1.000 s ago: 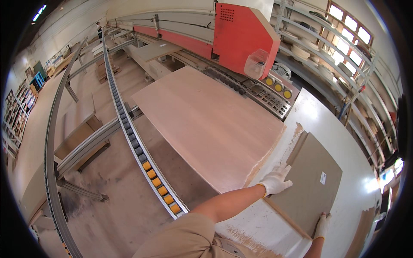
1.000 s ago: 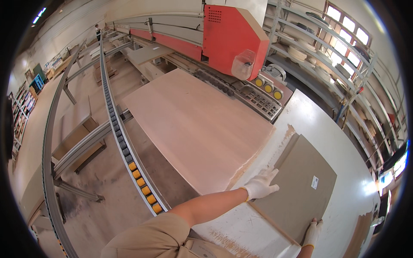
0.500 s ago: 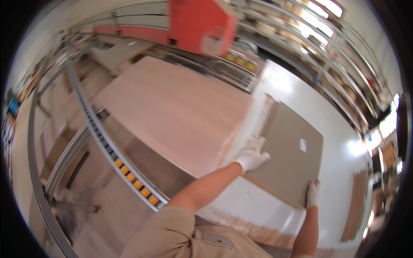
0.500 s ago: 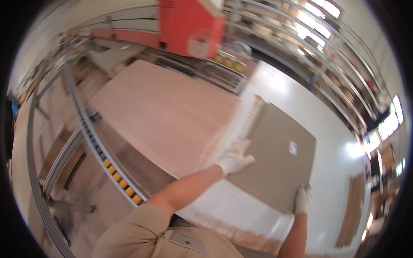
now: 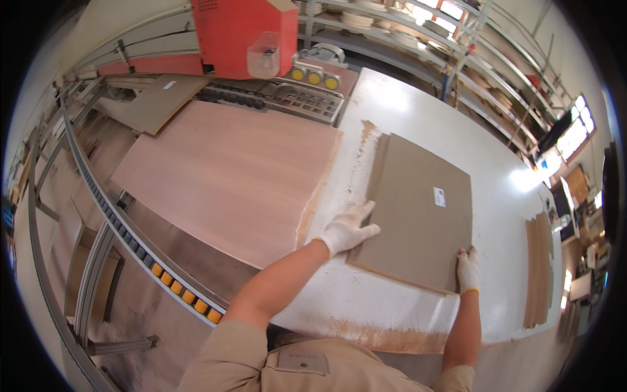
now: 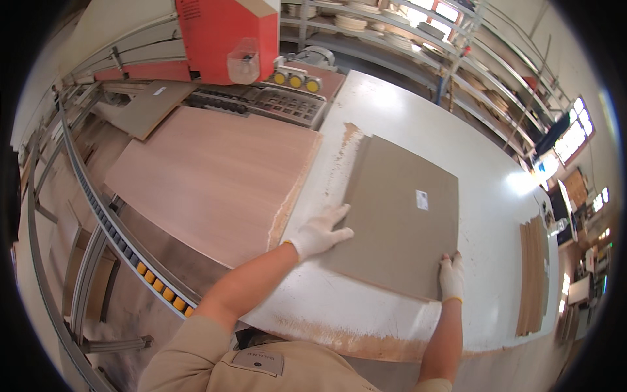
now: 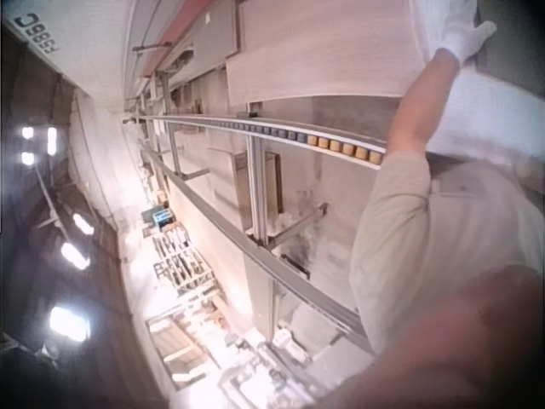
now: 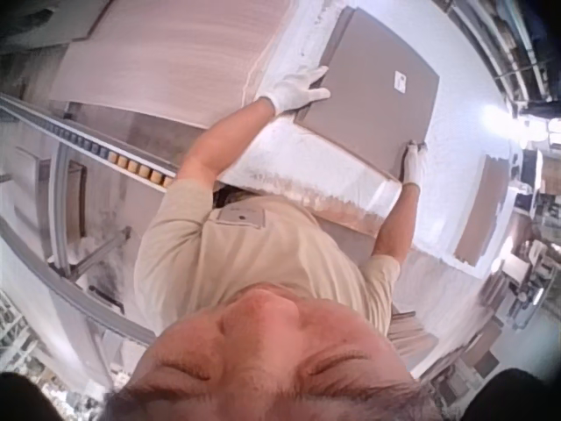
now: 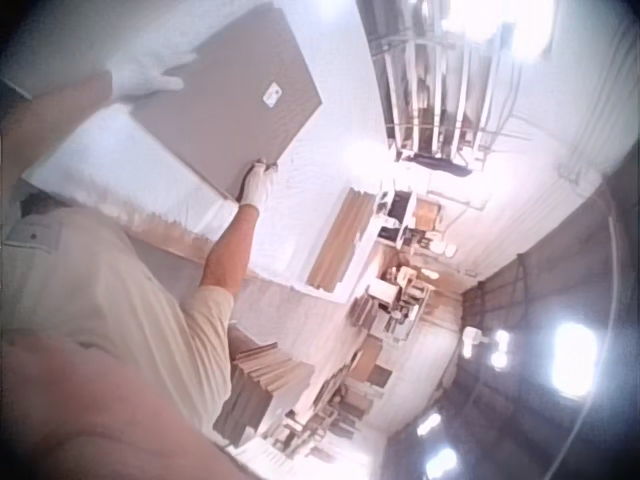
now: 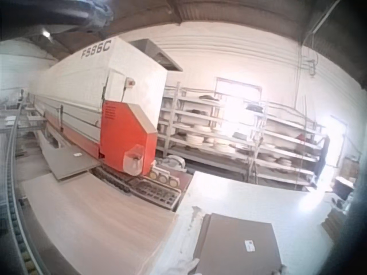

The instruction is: The person picks up flat wood panels from a conveyor belt and stacks them on a workbench. The person repeatedly lifts panels, aligns them, and places them into a growing stack.

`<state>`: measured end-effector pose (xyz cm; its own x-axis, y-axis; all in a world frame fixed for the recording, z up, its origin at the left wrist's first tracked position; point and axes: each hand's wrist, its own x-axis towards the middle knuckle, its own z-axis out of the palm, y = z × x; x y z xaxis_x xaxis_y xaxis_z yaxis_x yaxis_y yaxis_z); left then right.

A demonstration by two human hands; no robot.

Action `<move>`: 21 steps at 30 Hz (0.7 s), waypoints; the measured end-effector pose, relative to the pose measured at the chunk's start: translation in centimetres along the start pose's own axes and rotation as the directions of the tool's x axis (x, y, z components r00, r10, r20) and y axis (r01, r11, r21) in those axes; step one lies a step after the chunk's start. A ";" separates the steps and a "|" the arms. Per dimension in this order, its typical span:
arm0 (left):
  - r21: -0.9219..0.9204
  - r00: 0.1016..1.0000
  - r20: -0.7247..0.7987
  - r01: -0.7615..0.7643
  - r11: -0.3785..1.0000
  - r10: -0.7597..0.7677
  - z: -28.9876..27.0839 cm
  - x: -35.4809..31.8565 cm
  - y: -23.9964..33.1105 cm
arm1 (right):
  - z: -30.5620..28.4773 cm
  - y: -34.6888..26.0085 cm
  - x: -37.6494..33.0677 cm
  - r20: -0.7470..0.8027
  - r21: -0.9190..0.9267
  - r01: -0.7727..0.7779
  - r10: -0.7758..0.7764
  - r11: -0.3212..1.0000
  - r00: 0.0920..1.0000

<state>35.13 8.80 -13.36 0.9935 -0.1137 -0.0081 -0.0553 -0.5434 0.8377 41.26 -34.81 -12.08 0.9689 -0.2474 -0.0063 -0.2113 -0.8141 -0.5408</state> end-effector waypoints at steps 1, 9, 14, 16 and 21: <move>-0.004 0.999 0.036 -0.002 1.000 0.003 0.0 -0.1 0.1 | -0.3 1.0 0.4 -0.004 -0.011 -0.026 0.026 1.000 1.000; -0.024 0.980 0.196 -0.032 0.999 0.036 -1.7 -0.9 2.3 | -2.1 4.9 1.9 0.049 0.124 -0.012 0.006 0.992 0.999; -0.251 0.954 0.300 0.073 0.965 0.005 -2.8 0.2 2.3 | -2.2 4.7 1.8 0.071 0.170 -0.050 0.038 0.984 0.997; -0.371 0.998 -0.057 -0.003 0.928 -0.019 -4.7 0.3 1.0 | -2.1 4.8 1.7 0.066 0.192 -0.036 0.023 0.981 0.998; -0.361 0.113 -0.932 -0.178 0.915 -0.346 -15.9 -3.5 -7.1 | -2.2 4.3 1.4 -0.080 0.045 -0.027 0.030 0.999 0.996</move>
<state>33.60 26.32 -10.57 0.2238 0.9499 0.2183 -0.1914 -0.1768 0.9655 41.47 -39.81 -12.52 0.9487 -0.3130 0.0449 -0.2311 -0.7831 -0.5774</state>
